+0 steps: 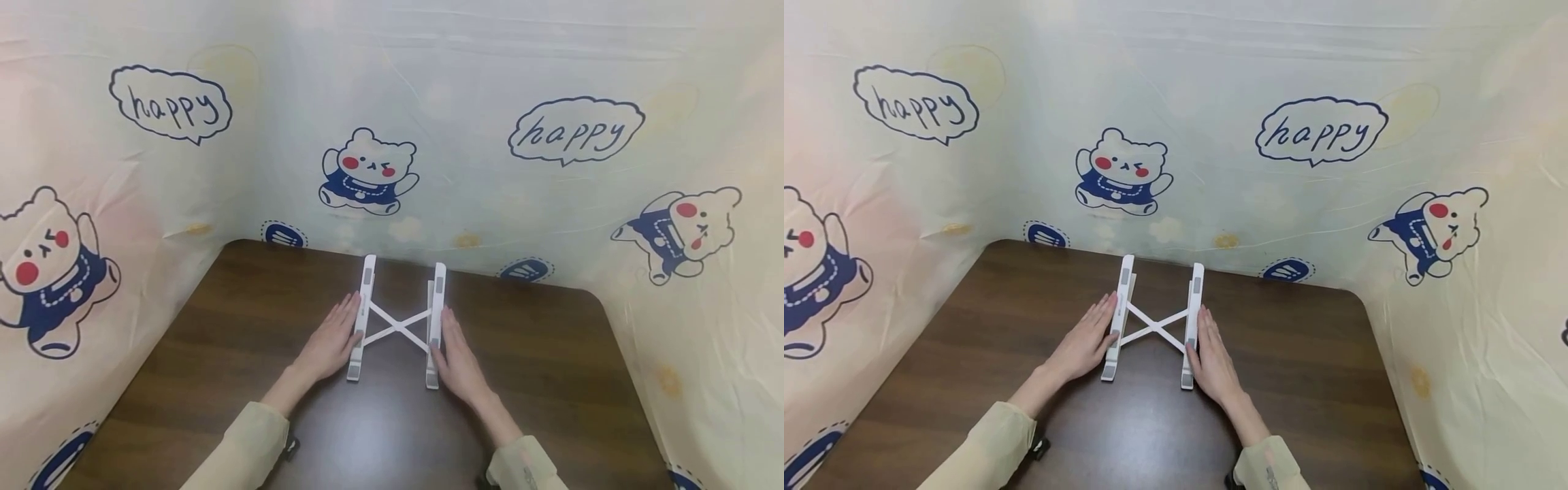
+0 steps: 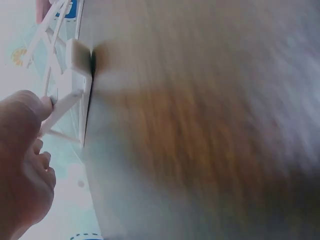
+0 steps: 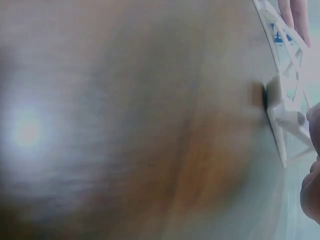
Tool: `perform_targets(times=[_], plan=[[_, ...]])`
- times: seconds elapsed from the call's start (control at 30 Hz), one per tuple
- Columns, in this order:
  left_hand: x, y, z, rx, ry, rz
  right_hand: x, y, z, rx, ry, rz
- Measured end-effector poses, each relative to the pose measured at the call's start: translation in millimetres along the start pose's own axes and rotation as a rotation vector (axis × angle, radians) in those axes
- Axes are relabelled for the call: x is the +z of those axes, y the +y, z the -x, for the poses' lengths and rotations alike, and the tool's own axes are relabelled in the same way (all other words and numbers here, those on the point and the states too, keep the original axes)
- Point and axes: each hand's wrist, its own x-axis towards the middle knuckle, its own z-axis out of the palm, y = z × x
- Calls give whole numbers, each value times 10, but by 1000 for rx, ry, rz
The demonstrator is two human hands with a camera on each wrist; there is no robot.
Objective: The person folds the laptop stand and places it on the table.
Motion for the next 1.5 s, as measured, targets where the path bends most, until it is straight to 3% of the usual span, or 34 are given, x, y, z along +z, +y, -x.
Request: perform_targets(times=[0.2,0.43,0.63,0.83,1.07,1.23,1.5], plan=[[82,51,-19,4,53,57,57,-28,-52,2,37,-43],[189,-56,-23,70,163,47,113,20,-72,-62,106,-53],[129,45,-43,57,121,16,144,44,-95,-75,119,-115],[103,117,-76,9,69,-28,433,403,-137,-89,157,-123],[146,154,-115,-12,31,-51,318,350,-69,-117,168,-151],[124,194,-125,-5,35,-82,210,150,-74,-63,138,-42],[155,212,-124,3,46,-120,87,-75,-124,20,-12,242]])
